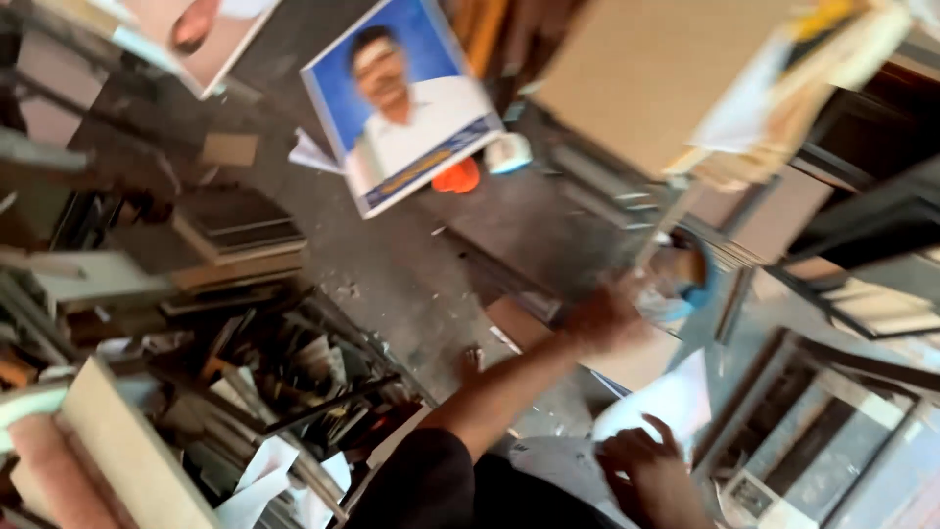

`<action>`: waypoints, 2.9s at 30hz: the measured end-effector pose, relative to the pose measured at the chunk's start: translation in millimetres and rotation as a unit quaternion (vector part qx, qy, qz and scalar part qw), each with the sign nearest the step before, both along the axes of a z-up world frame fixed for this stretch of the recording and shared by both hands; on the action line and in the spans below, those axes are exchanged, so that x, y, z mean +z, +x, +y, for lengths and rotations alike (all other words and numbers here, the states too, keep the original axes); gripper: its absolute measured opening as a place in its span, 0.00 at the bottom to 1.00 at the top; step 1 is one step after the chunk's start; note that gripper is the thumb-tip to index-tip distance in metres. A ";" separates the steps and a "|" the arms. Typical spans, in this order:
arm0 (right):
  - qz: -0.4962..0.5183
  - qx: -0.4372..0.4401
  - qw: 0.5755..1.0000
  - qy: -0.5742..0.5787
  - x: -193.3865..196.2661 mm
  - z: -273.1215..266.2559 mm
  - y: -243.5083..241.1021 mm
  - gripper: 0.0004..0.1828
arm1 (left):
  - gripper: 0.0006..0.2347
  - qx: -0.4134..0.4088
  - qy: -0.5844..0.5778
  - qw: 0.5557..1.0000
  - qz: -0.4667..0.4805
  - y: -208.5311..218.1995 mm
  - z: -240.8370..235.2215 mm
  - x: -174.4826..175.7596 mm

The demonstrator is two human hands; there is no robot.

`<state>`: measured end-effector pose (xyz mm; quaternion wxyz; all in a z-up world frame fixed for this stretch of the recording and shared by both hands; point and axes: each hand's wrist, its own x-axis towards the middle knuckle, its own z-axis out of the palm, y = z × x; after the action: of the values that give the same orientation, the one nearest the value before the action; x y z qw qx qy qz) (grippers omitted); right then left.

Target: Applying glue to backing boards, mounting photographs, and using framing machinery to assemble picture frames.

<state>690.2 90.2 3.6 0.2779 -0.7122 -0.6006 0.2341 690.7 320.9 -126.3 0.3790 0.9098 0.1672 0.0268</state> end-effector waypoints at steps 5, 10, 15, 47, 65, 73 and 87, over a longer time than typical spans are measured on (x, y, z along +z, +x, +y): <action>0.035 -0.004 0.998 -0.047 -24.7 26.7 -50.0 0.14 | 0.28 -0.171 0.036 0.985 -0.011 -132.0 -17.3 -35.9; 0.087 0.122 0.983 -0.105 -8.4 157.7 -142.5 0.14 | 0.33 -0.002 -0.370 0.916 0.153 -219.3 66.5 -87.5; 0.097 0.287 0.942 -0.143 29.1 294.6 -198.2 0.12 | 0.35 0.090 -0.437 0.884 0.143 -298.1 200.0 28.1; -0.342 -0.104 0.934 -0.020 -50.9 359.4 -28.2 0.46 | 0.09 0.449 -0.436 0.717 -0.306 -385.4 458.8 -290.8; -0.308 -0.093 0.947 -0.002 -50.3 361.6 -20.4 0.45 | 0.21 0.507 -0.210 0.835 -0.048 -225.7 310.0 -318.1; -0.321 -0.080 0.944 -0.017 -48.6 353.1 -17.9 0.42 | 0.27 0.482 -0.013 0.874 0.058 -271.8 295.8 -345.9; -0.670 -0.128 0.550 -0.481 -101.9 361.1 -48.5 0.37 | 0.08 -0.017 -0.026 0.962 -0.270 -77.1 175.3 153.1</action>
<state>641.7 451.3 -98.3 -0.5628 -0.7591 -0.3130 -0.0951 613.5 496.1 26.8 0.4342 0.8611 0.0435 0.2610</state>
